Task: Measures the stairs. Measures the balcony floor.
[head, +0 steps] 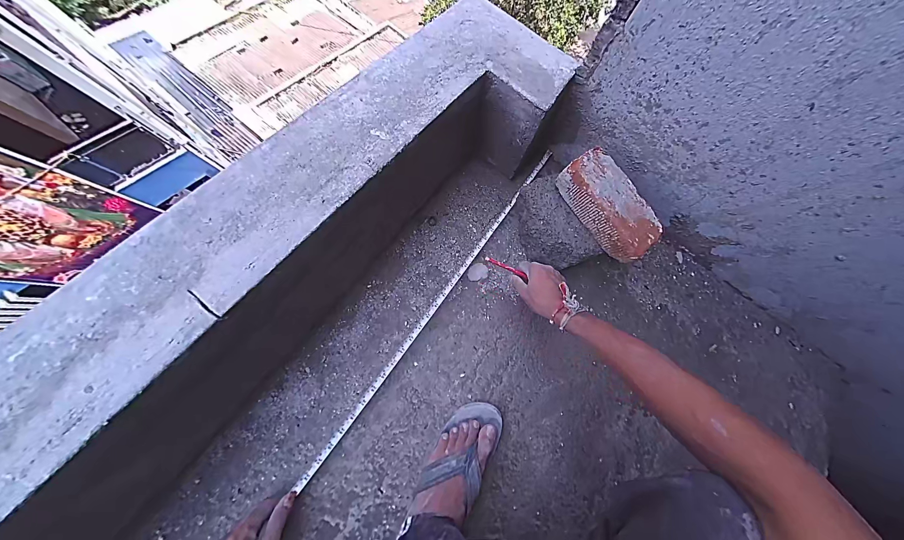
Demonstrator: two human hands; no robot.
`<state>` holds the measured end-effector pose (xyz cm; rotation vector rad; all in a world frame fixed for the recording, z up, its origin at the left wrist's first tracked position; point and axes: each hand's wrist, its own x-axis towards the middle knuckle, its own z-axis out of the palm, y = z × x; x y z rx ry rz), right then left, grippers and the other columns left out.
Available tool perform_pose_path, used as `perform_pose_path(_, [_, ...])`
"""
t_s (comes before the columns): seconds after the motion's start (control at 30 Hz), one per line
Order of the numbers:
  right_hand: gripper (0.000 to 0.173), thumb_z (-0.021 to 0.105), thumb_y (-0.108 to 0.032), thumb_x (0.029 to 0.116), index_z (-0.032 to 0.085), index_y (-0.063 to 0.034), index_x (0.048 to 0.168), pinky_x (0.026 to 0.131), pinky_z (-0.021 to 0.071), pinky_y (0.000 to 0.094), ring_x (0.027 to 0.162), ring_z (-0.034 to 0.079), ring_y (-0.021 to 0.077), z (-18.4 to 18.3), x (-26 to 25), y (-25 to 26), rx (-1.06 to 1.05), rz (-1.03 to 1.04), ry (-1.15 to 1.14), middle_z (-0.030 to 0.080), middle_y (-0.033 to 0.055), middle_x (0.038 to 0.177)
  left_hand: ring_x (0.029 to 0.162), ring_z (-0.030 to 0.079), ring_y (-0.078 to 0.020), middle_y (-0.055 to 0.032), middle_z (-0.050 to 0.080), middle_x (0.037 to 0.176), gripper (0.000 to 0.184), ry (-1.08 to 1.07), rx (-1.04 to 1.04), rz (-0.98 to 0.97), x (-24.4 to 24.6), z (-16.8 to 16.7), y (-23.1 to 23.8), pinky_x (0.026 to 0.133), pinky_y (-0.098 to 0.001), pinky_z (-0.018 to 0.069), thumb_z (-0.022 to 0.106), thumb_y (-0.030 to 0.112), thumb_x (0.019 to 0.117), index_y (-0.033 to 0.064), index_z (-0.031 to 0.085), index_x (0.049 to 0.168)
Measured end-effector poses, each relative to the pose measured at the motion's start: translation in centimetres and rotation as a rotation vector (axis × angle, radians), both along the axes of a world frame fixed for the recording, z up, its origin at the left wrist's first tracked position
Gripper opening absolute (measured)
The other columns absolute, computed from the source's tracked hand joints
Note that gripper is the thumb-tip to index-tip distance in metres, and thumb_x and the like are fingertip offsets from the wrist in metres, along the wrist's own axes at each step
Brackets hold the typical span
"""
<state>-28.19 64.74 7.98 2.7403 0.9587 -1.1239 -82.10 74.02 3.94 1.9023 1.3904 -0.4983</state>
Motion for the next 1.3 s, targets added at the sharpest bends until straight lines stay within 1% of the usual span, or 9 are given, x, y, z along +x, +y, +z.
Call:
perform_pose_path(0.1, [0.04, 0.047, -0.037, 0.1079, 0.066, -0.0029, 0.115, 0.095, 0.0493, 0.0523, 0.111, 0.066, 0.0326, -1.6, -1.0, -1.2, -0.031, 0.047, 0.038, 0.068, 0.0187, 0.114, 0.105, 0.069, -0.0512, -0.0321, 0.072, 0.108, 0.048, 0.001, 0.021, 0.027, -0.2, -0.4, -0.2, 0.094, -0.0706, 0.0481, 0.049, 0.035, 0.1076, -0.0065, 0.071, 0.116])
perform_pose_path(0.33, [0.039, 0.048, -0.036, 0.1079, 0.064, -0.0008, 0.108, 0.089, 0.0493, 0.0524, 0.103, 0.066, 0.0337, -2.7, -4.0, -1.9, -0.085, 0.178, 0.126, 0.067, 0.02, 0.105, 0.102, 0.069, -0.0545, -0.0335, 0.071, 0.105, 0.041, -0.013, 0.059, 0.055, 0.3, -0.3, -0.2, 0.091, -0.0733, 0.0476, 0.052, 0.029, 0.1075, -0.0055, 0.072, 0.115])
perform_pose_path(0.57, [0.041, 0.047, -0.037, 0.1085, 0.065, -0.0003, 0.107, 0.09, 0.0493, 0.0517, 0.103, 0.066, 0.0336, -2.6, -3.6, -2.1, -0.083, 0.158, 0.094, 0.067, 0.0197, 0.104, 0.103, 0.068, -0.0552, -0.0333, 0.071, 0.105, 0.039, -0.036, 0.144, 0.063, 0.7, -1.1, -0.7, 0.091, -0.0738, 0.0477, 0.054, 0.029, 0.1065, -0.0058, 0.073, 0.11])
perform_pose_path(0.73, [0.044, 0.041, -0.032, 0.1111, 0.064, 0.0062, 0.106, 0.083, 0.0494, 0.0536, 0.089, 0.067, 0.0374, -3.0, -5.6, -2.6, 0.15, 0.093, 0.024, 0.066, 0.0239, 0.091, 0.112, 0.066, -0.0511, -0.0311, 0.07, 0.113, 0.034, -0.015, 0.188, 0.125, 0.7, -1.3, -1.3, 0.1, -0.0673, 0.0476, 0.059, 0.025, 0.1042, -0.0062, 0.073, 0.108])
perform_pose_path(0.83, [0.044, 0.04, -0.029, 0.1109, 0.064, 0.0074, 0.104, 0.077, 0.0481, 0.0525, 0.082, 0.064, 0.0353, -3.1, -6.7, -3.3, 0.279, 0.078, 0.053, 0.063, 0.022, 0.086, 0.117, 0.064, -0.0502, -0.0314, 0.069, 0.115, 0.034, 0.001, 0.177, 0.145, 1.4, -1.6, -1.2, 0.103, -0.0647, 0.0466, 0.06, 0.025, 0.1039, -0.0053, 0.074, 0.111])
perform_pose_path(1.07, [0.06, 0.035, -0.043, 0.1075, 0.065, 0.0062, 0.09, 0.065, 0.0481, 0.052, 0.072, 0.061, 0.0356, -2.6, -9.4, -3.9, 0.443, 0.245, 0.037, 0.058, 0.0202, 0.08, 0.121, 0.061, -0.0486, -0.0323, 0.065, 0.121, 0.035, 0.057, 0.082, 0.188, 1.9, -1.4, -0.9, 0.106, -0.0607, 0.0449, 0.059, 0.027, 0.1051, -0.0045, 0.072, 0.115])
perform_pose_path(1.2, [0.055, 0.04, -0.046, 0.106, 0.058, -0.0023, 0.078, 0.051, 0.0403, 0.0378, 0.055, 0.052, 0.0205, -0.4, -11.9, -3.2, 0.54, 0.375, 0.055, 0.051, 0.0079, 0.064, 0.12, 0.061, -0.048, -0.0326, 0.064, 0.122, 0.035, 0.068, 0.055, 0.211, 2.0, -1.3, -0.7, 0.106, -0.0591, 0.0458, 0.059, 0.026, 0.1048, -0.0036, 0.072, 0.116])
perform_pose_path(1.23, [0.053, 0.042, -0.045, 0.1052, 0.059, -0.0037, 0.076, 0.049, 0.0405, 0.0358, 0.054, 0.052, 0.019, 0.1, -12.8, -3.0, 0.586, 0.426, 0.061, 0.052, 0.0067, 0.063, 0.121, 0.061, -0.0472, -0.0323, 0.064, 0.123, 0.035, 0.077, 0.043, 0.217, 2.1, -1.2, -0.7, 0.106, -0.0582, 0.0458, 0.058, 0.027, 0.1051, -0.003, 0.072, 0.117])
perform_pose_path(1.3, [0.047, 0.047, -0.041, 0.1034, 0.067, -0.0048, 0.08, 0.051, 0.0477, 0.0335, 0.059, 0.06, 0.0183, 1.2, -14.9, -2.9, 0.707, 0.538, 0.096, 0.061, 0.0071, 0.069, 0.12, 0.061, -0.0458, -0.0316, 0.064, 0.123, 0.034, 0.08, 0.038, 0.226, 2.1, -1.2, -0.7, 0.106, -0.0574, 0.0462, 0.058, 0.026, 0.105, -0.0026, 0.072, 0.118])
